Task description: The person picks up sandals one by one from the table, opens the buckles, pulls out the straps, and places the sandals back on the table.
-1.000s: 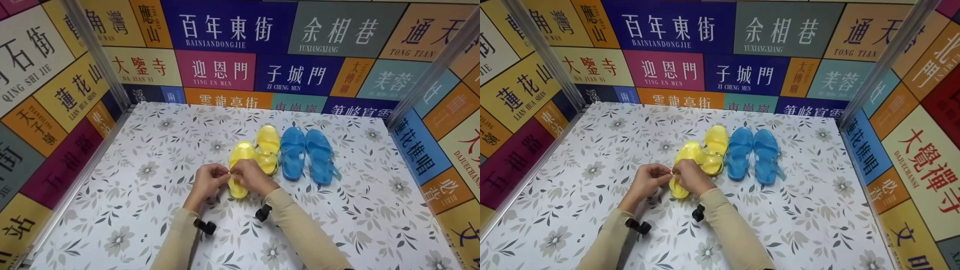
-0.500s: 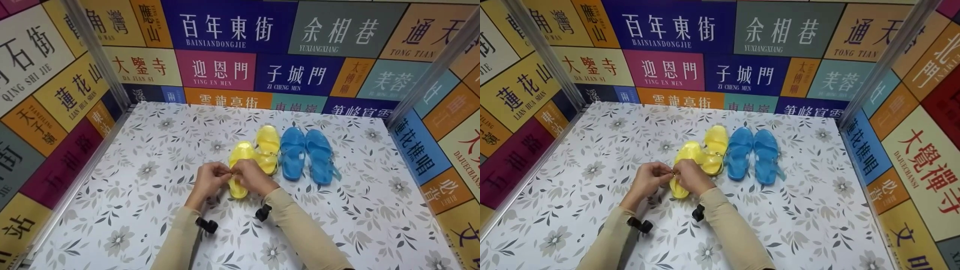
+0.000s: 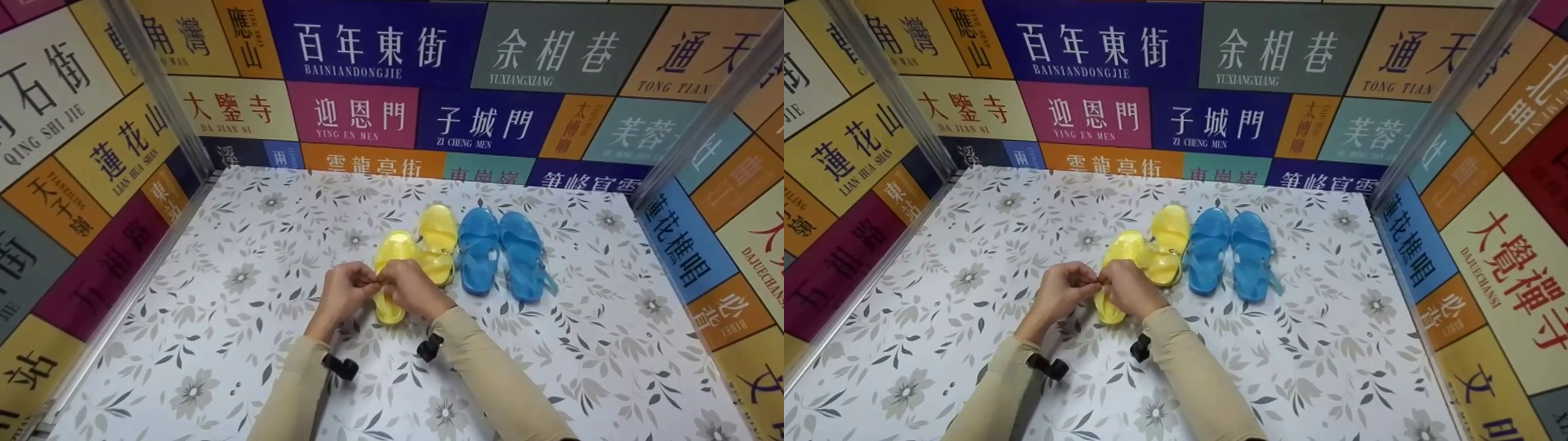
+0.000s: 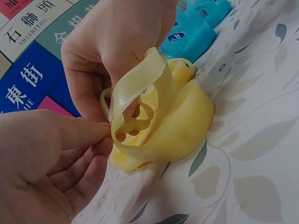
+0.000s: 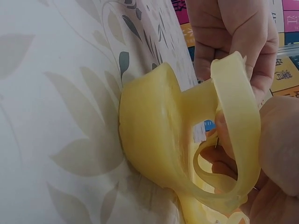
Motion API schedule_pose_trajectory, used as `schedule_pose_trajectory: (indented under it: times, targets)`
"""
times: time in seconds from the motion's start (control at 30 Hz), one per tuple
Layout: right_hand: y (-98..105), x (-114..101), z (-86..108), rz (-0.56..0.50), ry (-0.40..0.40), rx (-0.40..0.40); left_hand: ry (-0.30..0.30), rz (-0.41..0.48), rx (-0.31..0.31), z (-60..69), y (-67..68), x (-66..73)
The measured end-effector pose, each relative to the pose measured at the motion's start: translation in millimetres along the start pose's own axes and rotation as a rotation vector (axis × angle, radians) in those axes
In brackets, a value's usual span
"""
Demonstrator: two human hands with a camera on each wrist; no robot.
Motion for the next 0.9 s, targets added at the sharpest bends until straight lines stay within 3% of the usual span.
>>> schedule_pose_trajectory:
  times: [0.53,0.77,0.9]
  targets:
    - [-0.6,2.1,-0.8,-0.017,-0.011,0.004,0.09,0.034,0.028,0.3,1.1,-5.9]
    - [1.9,3.6,1.3,-0.039,-0.014,-0.025,0.098,0.06,-0.045,-0.9,-0.9,-7.4]
    - [2.2,3.5,1.4,-0.049,0.014,-0.028,0.101,0.064,-0.054,-1.0,0.6,-8.3]
Point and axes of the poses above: each hand's wrist, its own z-axis away from the middle knuckle, its own y-axis out of the back of the hand, x = y × z, the point moved 5 cm from there along -z, towards the middle knuckle, and after that the axes turned 4 degrees about y, right-handed, at the moved point
